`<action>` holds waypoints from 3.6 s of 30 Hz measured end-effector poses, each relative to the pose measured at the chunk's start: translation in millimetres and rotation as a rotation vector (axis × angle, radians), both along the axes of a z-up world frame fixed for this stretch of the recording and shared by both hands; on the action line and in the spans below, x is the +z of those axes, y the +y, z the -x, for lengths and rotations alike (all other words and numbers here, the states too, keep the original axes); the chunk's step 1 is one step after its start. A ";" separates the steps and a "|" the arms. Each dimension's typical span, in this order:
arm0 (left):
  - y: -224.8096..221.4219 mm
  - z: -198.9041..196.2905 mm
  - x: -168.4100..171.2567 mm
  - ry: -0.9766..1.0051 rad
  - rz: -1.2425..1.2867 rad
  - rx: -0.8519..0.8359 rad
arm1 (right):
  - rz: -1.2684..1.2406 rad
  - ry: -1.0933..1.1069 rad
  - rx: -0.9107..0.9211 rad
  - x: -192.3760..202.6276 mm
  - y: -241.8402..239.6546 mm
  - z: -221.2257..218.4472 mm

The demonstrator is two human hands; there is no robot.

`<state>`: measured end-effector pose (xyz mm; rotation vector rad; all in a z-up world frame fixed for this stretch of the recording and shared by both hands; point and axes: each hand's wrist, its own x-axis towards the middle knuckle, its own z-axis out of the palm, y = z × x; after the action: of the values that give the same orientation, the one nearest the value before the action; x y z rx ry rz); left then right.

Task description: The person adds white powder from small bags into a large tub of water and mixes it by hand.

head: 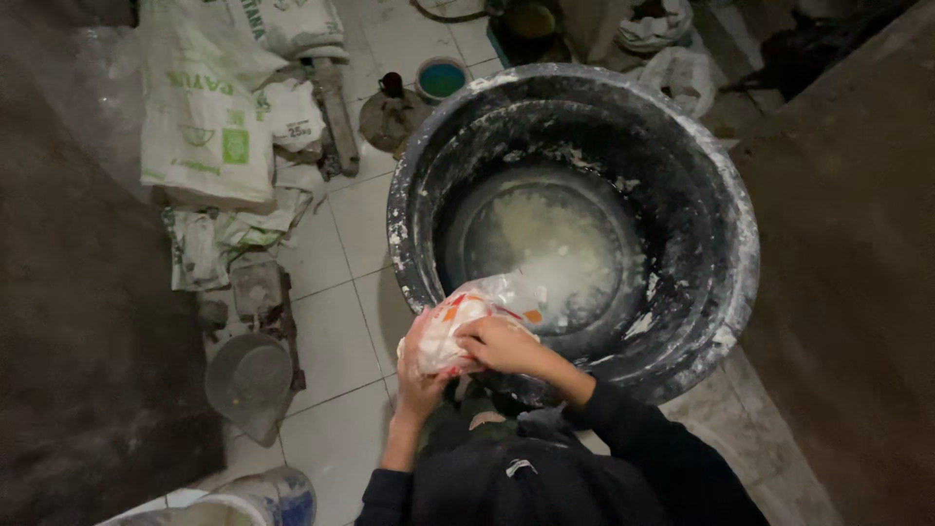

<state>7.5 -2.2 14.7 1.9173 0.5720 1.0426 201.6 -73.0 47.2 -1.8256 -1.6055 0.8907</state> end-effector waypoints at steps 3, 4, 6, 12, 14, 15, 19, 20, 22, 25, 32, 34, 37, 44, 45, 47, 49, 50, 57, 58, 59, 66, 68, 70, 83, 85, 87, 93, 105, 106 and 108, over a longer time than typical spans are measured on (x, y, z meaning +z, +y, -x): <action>-5.2 -4.6 7.6 0.029 -0.008 0.078 | -0.022 0.024 0.004 7.1 -6.1 -14.4; -7.4 -5.8 9.5 0.030 -0.018 0.108 | -0.035 0.041 0.004 11.0 -11.7 -21.4; -9.7 -7.2 12.0 0.015 -0.035 0.128 | -0.067 0.091 0.003 19.9 -26.4 -41.4; -12.2 -12.8 12.6 -0.028 -0.024 0.161 | -0.110 0.282 -0.320 29.0 -80.0 -138.8; -12.7 -13.6 13.7 -0.022 0.013 0.168 | 0.160 -0.305 -0.556 15.0 -96.7 -152.9; -12.7 -13.4 15.1 -0.019 0.019 0.169 | 0.534 -0.821 -0.670 6.0 -107.1 -153.2; -5.0 -12.1 23.7 0.029 -0.127 0.181 | 0.595 -0.897 -0.675 -27.9 -139.9 -143.2; -2.9 -11.6 25.5 0.045 -0.170 0.175 | 0.564 -0.883 -0.710 -33.7 -146.5 -139.1; 3.8 -14.8 27.3 0.069 -0.260 0.159 | 0.515 -0.827 -0.805 -40.4 -155.2 -133.3; 8.1 -18.6 22.2 0.019 -0.158 0.120 | 0.367 -0.685 -0.957 -44.4 -160.5 -125.5; 36.8 -13.7 -22.2 -0.086 0.186 0.165 | 0.346 -0.568 -0.922 -77.0 -166.0 -68.0; 57.7 -5.4 -34.3 -0.089 0.206 0.194 | 0.602 -0.594 -0.719 -94.6 -168.9 -41.4; 91.4 1.9 -48.9 -0.172 0.370 0.137 | 0.561 -0.640 -0.708 -113.7 -174.8 -5.9; 131.7 10.8 -71.6 -0.091 0.298 -0.106 | -0.100 0.188 -1.236 -90.5 -121.2 37.0; 136.6 10.2 -76.3 -0.136 0.396 -0.203 | -0.192 0.393 -1.197 -83.6 -107.3 47.5; 145.3 4.6 -85.3 -0.117 0.442 -0.311 | -0.507 0.608 -1.071 -70.8 -79.8 63.4; 159.5 -5.5 -91.5 0.005 0.326 -0.323 | -0.527 0.704 -0.921 -63.7 -61.6 67.0; 163.3 -13.1 -92.7 -0.028 0.413 -0.373 | -0.538 0.752 -0.837 -64.4 -53.3 65.0; 163.6 -42.7 -42.9 -0.073 0.650 -0.563 | -0.639 0.480 -0.775 -128.7 -22.4 30.0; 161.6 -43.9 -29.7 -0.091 0.749 -0.631 | -0.713 0.295 -0.742 -133.8 -18.5 26.4; 160.3 -42.6 -16.9 -0.104 0.534 -0.578 | -0.781 0.108 -0.704 -135.3 -15.3 23.3; 173.5 -36.2 12.6 0.168 -0.120 -0.272 | -0.831 -0.054 -0.709 -87.4 1.0 23.6; 181.7 -37.1 0.9 0.185 0.136 -0.329 | -0.759 0.018 -0.695 -74.5 7.0 21.7; 189.3 -40.3 -14.0 0.151 0.635 -0.458 | -0.529 0.246 -0.831 -68.5 14.2 17.9; 205.7 -50.5 -33.9 0.249 0.884 -0.556 | -0.246 0.925 -0.941 -79.9 4.5 -8.0; 203.2 -49.8 -25.4 0.209 0.787 -0.637 | -0.237 0.881 -0.918 -76.0 2.6 -5.8; 207.4 -46.3 -12.8 0.288 0.705 -0.662 | -0.233 0.848 -0.822 -69.9 -2.0 -4.7; 194.0 -38.3 19.1 0.336 0.232 -0.490 | -0.195 0.617 -0.553 -33.6 -15.9 -0.6; 172.5 -45.2 37.5 0.153 0.299 -0.406 | -0.162 0.166 -0.941 -23.3 28.0 35.0; 173.7 -43.7 37.7 0.122 0.341 -0.484 | -0.345 0.146 -0.885 -32.5 28.0 32.4; 167.6 -38.7 36.1 0.114 0.147 -0.436 | -0.518 0.045 -0.852 -49.4 28.2 32.7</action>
<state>46.2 165.3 50.8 1.8665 0.2640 0.5998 168.9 -44.8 -2.2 -1.8048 -0.7628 0.1084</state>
